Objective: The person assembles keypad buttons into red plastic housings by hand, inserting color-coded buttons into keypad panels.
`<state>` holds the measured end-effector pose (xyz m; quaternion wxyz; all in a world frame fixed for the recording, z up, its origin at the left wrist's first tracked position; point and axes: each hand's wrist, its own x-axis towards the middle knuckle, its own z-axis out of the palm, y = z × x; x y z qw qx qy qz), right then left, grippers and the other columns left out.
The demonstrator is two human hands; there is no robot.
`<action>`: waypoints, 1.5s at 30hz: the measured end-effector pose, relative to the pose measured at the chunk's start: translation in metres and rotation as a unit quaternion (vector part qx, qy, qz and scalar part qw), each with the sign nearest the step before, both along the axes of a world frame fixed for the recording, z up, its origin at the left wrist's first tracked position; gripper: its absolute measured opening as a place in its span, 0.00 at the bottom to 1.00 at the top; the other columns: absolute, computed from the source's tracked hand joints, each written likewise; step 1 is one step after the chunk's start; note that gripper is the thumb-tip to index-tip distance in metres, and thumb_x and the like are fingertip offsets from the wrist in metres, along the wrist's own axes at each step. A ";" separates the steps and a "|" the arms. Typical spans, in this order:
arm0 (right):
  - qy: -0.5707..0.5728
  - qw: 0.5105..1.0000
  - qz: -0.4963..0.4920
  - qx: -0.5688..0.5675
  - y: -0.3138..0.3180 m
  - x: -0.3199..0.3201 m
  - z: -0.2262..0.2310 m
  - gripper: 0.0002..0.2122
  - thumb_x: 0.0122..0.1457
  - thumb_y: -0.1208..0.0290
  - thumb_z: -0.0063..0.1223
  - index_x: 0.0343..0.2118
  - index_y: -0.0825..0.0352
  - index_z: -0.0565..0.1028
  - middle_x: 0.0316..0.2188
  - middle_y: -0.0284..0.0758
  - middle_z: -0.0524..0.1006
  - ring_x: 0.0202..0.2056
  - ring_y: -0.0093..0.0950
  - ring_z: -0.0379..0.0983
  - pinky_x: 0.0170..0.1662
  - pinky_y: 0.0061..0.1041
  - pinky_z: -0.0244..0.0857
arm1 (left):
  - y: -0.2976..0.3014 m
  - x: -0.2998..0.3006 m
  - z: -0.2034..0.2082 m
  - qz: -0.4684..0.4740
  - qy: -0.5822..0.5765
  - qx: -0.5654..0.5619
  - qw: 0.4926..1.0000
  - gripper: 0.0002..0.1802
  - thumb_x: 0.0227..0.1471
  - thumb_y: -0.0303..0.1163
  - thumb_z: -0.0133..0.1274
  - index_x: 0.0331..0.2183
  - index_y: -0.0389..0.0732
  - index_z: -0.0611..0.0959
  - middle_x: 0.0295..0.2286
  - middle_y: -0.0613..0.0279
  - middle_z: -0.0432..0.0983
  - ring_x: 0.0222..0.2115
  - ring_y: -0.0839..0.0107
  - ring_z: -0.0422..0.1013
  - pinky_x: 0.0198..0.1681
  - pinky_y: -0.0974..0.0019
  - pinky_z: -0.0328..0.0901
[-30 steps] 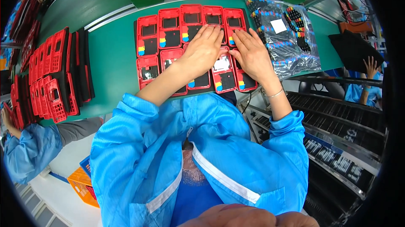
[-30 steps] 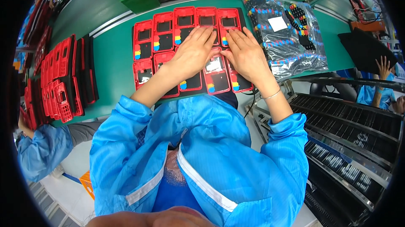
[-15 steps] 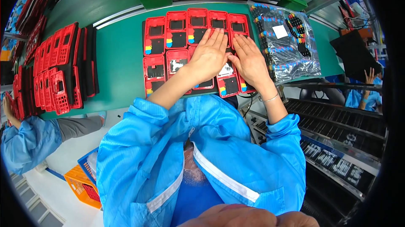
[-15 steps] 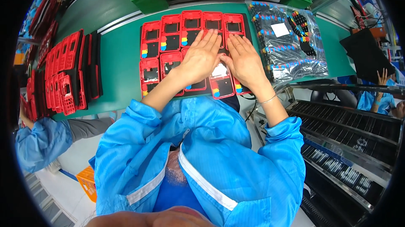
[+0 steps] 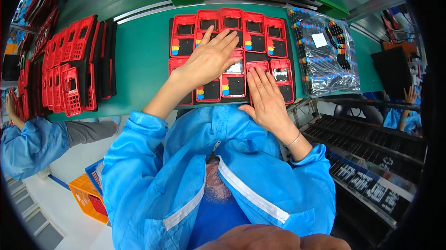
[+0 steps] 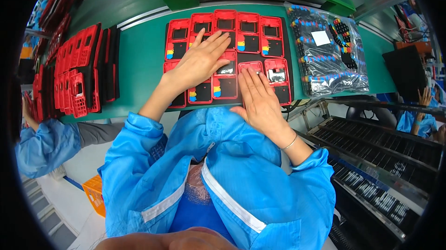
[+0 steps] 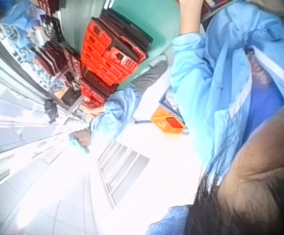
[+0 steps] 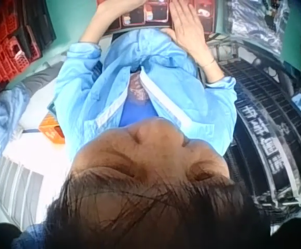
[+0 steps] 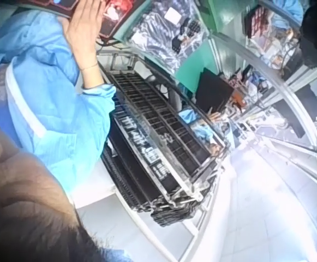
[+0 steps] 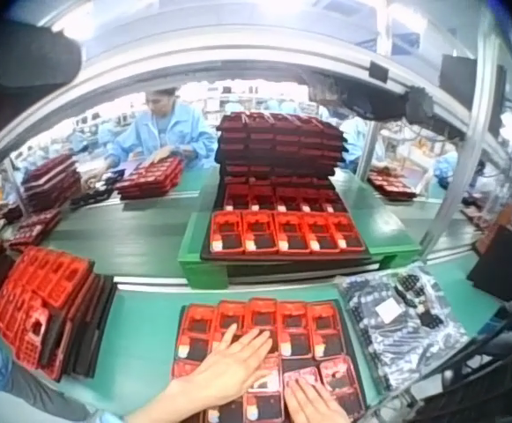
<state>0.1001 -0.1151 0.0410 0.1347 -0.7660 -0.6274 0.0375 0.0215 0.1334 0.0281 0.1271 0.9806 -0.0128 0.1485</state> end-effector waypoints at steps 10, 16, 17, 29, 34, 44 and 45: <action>0.001 1.000 -0.025 0.019 0.027 0.017 0.008 0.44 0.57 0.47 0.60 0.68 0.76 0.60 0.69 0.49 0.61 0.72 0.45 0.52 0.74 0.46 0.44 | -0.001 0.016 0.005 0.032 0.046 0.097 0.994 0.28 0.66 0.45 0.51 0.60 0.37 0.76 0.59 0.53 0.73 0.63 0.60 0.65 0.72 0.41 0.46; -0.088 0.993 -0.042 0.064 0.058 0.047 0.016 0.30 0.63 0.50 0.56 0.61 0.70 0.72 0.65 0.45 0.68 0.68 0.46 0.59 0.71 0.52 0.48 | 0.006 0.019 -0.007 0.027 -0.046 0.017 0.998 0.23 0.66 0.41 0.52 0.55 0.38 0.80 0.52 0.57 0.77 0.58 0.61 0.69 0.70 0.38 0.48; -0.086 0.993 -0.044 0.065 0.065 0.052 0.014 0.30 0.63 0.50 0.56 0.61 0.70 0.72 0.65 0.45 0.68 0.68 0.46 0.59 0.71 0.52 0.48 | 0.007 0.020 -0.005 0.025 -0.044 0.017 0.999 0.23 0.66 0.41 0.52 0.55 0.38 0.80 0.52 0.57 0.77 0.58 0.61 0.69 0.70 0.38 0.48; -0.133 0.988 -0.022 0.069 0.086 0.069 0.010 0.28 0.66 0.50 0.52 0.58 0.69 0.76 0.63 0.39 0.72 0.68 0.42 0.60 0.71 0.52 0.46 | 0.003 0.021 0.003 0.010 0.021 0.051 0.998 0.28 0.60 0.39 0.57 0.55 0.30 0.79 0.56 0.46 0.73 0.61 0.55 0.67 0.71 0.36 0.46; -0.146 0.986 0.014 0.076 0.096 0.065 0.004 0.29 0.65 0.50 0.53 0.56 0.75 0.77 0.61 0.40 0.73 0.68 0.41 0.60 0.71 0.52 0.48 | 0.018 0.003 -0.005 -0.033 0.002 -0.059 0.998 0.29 0.65 0.38 0.52 0.61 0.31 0.73 0.64 0.43 0.64 0.68 0.50 0.57 0.73 0.42 0.44; -0.146 0.982 0.086 0.087 0.078 0.049 0.028 0.29 0.59 0.53 0.60 0.53 0.76 0.77 0.59 0.46 0.74 0.63 0.43 0.67 0.68 0.45 0.57 | -0.011 -0.094 0.022 -0.006 0.020 -0.033 0.999 0.27 0.59 0.30 0.58 0.58 0.32 0.76 0.60 0.45 0.70 0.65 0.51 0.62 0.71 0.44 0.52; -0.047 0.989 0.087 0.109 0.064 0.034 0.030 0.29 0.58 0.57 0.63 0.57 0.75 0.74 0.60 0.45 0.73 0.64 0.45 0.66 0.68 0.45 0.58 | -0.025 -0.105 0.019 -0.001 0.040 -0.048 0.998 0.30 0.57 0.31 0.61 0.59 0.32 0.76 0.60 0.45 0.70 0.65 0.51 0.62 0.70 0.44 0.53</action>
